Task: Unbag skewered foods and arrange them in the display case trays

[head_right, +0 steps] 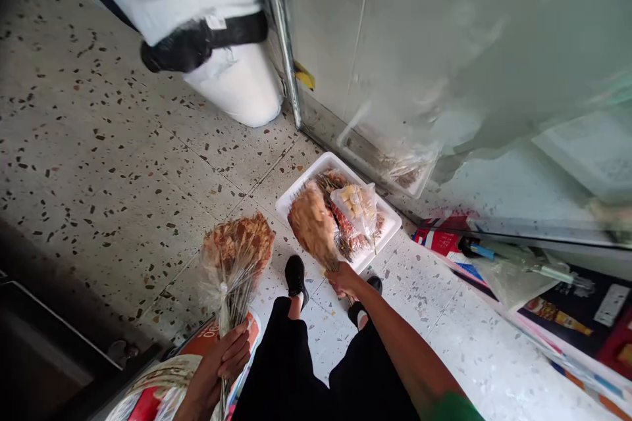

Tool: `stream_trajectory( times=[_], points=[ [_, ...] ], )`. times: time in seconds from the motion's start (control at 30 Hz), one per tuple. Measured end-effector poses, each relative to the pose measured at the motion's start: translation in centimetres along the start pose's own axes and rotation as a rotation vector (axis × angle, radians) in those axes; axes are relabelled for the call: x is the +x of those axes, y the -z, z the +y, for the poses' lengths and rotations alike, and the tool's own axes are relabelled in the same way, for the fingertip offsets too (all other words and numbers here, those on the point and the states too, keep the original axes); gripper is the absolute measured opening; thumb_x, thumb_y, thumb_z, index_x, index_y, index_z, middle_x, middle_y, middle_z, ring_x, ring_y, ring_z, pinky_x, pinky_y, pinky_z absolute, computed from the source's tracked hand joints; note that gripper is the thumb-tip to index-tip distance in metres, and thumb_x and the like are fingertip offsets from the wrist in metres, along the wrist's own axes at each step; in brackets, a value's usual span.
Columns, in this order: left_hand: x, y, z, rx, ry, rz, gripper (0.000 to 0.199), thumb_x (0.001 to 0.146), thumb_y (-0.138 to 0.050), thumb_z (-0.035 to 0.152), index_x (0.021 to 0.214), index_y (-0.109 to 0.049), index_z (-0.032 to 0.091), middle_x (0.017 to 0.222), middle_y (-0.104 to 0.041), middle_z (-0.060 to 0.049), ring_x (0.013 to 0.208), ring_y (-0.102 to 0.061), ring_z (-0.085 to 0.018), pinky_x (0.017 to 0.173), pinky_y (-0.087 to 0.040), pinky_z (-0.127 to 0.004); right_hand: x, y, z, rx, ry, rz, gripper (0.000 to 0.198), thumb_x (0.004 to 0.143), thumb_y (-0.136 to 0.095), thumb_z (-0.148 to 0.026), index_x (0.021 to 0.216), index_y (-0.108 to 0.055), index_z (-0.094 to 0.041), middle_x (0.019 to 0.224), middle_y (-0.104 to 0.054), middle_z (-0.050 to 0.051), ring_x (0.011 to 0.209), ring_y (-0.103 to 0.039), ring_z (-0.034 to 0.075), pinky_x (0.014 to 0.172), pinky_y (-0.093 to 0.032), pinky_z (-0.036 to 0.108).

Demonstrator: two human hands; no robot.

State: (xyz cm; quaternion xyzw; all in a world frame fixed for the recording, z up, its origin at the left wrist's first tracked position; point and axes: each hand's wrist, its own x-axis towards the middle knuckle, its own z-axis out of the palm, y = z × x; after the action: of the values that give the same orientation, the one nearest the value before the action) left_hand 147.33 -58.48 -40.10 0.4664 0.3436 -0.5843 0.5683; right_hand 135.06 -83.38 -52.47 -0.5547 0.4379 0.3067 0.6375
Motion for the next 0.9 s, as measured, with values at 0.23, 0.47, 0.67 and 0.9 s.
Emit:
stream_trajectory(
  times=[0.23, 0.47, 0.67, 0.9],
  points=[
    [-7.6, -1.3, 0.2, -0.065, -0.151, -0.064, 0.050, 0.072, -0.073, 0.041, 0.052, -0.034, 0.017, 0.040, -0.019, 0.010, 0.036, -0.011, -0.002, 0.036, -0.019, -0.017, -17.0, 7.4, -3.6, 0.498, 0.101, -0.301, 0.053, 0.067, -0.071, -0.054, 0.057, -0.031, -0.020, 0.043, -0.025, -0.011, 0.035, -0.021, 0.001, 0.034, -0.015, 0.018],
    [-21.6, -4.2, -4.0, -0.038, -0.497, -0.089, 0.057, 0.070, -0.074, 0.044, 0.049, -0.028, 0.017, 0.039, -0.022, 0.010, 0.035, -0.015, 0.000, 0.038, -0.015, -0.017, -31.9, 10.9, -6.1, 0.441, 0.258, -0.437, 0.048, 0.073, -0.070, -0.047, 0.061, -0.032, -0.020, 0.048, -0.024, -0.011, 0.036, -0.018, 0.001, 0.032, -0.017, 0.015],
    [-31.7, -10.5, -15.3, -0.118, -0.817, 0.048, 0.056, 0.068, -0.074, 0.046, 0.050, -0.028, 0.018, 0.038, -0.022, 0.011, 0.032, -0.019, 0.000, 0.038, -0.013, -0.019, -42.0, 12.7, -7.2, 0.291, 0.265, -0.743, 0.047, 0.078, -0.066, -0.043, 0.059, -0.031, -0.019, 0.048, -0.024, -0.010, 0.034, -0.014, 0.000, 0.030, -0.017, 0.014],
    [-36.6, -17.7, -25.4, -0.312, -0.988, 0.077, 0.051, 0.066, -0.074, 0.040, 0.056, -0.029, 0.020, 0.039, -0.026, 0.012, 0.030, -0.019, 0.000, 0.035, -0.010, -0.019, -50.9, 11.0, -9.9, 0.004, 0.220, -1.034, 0.039, 0.075, -0.070, -0.041, 0.069, -0.037, -0.020, 0.052, -0.027, -0.011, 0.035, -0.012, 0.000, 0.028, -0.017, 0.013]
  ],
)
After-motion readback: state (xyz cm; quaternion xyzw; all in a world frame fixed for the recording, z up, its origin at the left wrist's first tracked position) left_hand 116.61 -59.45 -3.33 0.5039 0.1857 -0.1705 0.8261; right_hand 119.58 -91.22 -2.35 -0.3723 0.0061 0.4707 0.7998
